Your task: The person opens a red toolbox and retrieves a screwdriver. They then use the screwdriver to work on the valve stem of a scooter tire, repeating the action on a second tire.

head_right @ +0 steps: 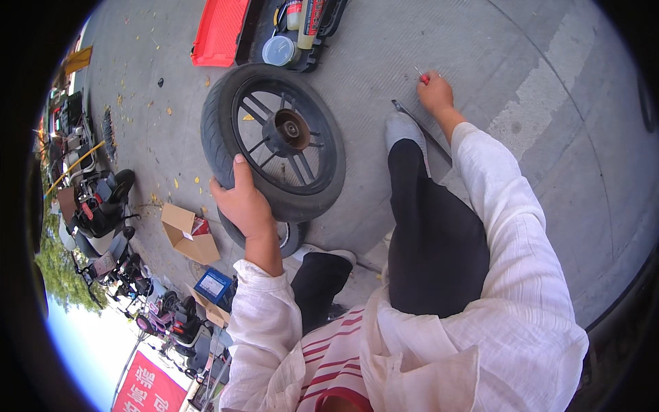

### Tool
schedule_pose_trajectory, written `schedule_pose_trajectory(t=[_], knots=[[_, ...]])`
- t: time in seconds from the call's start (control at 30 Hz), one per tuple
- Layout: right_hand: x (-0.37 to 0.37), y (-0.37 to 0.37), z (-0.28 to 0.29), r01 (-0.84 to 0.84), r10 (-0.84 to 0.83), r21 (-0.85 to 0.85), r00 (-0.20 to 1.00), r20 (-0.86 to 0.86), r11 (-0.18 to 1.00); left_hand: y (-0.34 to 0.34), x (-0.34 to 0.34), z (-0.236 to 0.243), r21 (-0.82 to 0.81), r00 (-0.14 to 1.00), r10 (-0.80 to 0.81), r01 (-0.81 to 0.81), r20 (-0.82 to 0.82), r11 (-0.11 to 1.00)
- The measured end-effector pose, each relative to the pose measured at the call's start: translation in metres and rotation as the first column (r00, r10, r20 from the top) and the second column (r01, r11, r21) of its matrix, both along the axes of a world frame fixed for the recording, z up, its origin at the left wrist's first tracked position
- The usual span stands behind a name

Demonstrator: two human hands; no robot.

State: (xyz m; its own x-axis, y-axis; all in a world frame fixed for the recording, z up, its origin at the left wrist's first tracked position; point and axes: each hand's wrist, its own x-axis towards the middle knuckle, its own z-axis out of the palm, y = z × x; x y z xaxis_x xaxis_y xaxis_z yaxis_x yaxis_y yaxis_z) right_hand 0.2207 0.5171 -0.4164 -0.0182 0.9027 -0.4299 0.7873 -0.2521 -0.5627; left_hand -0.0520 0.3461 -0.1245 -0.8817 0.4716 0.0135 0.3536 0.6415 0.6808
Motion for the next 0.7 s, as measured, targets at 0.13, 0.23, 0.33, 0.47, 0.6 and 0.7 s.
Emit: schedule_pose_trajectory(t=[0.13,0.23,0.33,0.47,0.6,0.7], knots=[[-0.010,-0.029,0.029,-0.197,0.132,0.300,0.966,0.222,0.933,-0.007,-0.013,-0.003,0.039,0.996,0.026,-0.030,0.087,0.999],[-0.006,-0.047,0.039,-0.272,0.206,0.361,0.955,0.212,0.892,-0.016,-0.029,-0.009,0.129,0.975,0.118,-0.144,0.187,0.981],[0.012,-0.064,0.032,-0.315,0.268,0.346,0.947,0.179,0.884,-0.035,-0.039,-0.015,0.226,0.890,0.193,-0.306,0.413,0.925],[0.027,-0.085,0.041,-0.379,0.358,0.236,0.925,0.126,0.895,-0.087,-0.029,-0.036,0.261,0.748,0.279,-0.516,0.603,0.816],[0.039,-0.103,0.046,-0.452,0.439,0.144,0.891,0.115,0.880,-0.149,0.008,-0.069,0.179,0.665,0.302,-0.553,0.683,0.814],[0.043,-0.106,0.051,-0.477,0.462,0.117,0.876,0.138,0.871,-0.159,0.053,-0.071,-0.007,0.398,0.370,-0.673,0.839,0.740]])
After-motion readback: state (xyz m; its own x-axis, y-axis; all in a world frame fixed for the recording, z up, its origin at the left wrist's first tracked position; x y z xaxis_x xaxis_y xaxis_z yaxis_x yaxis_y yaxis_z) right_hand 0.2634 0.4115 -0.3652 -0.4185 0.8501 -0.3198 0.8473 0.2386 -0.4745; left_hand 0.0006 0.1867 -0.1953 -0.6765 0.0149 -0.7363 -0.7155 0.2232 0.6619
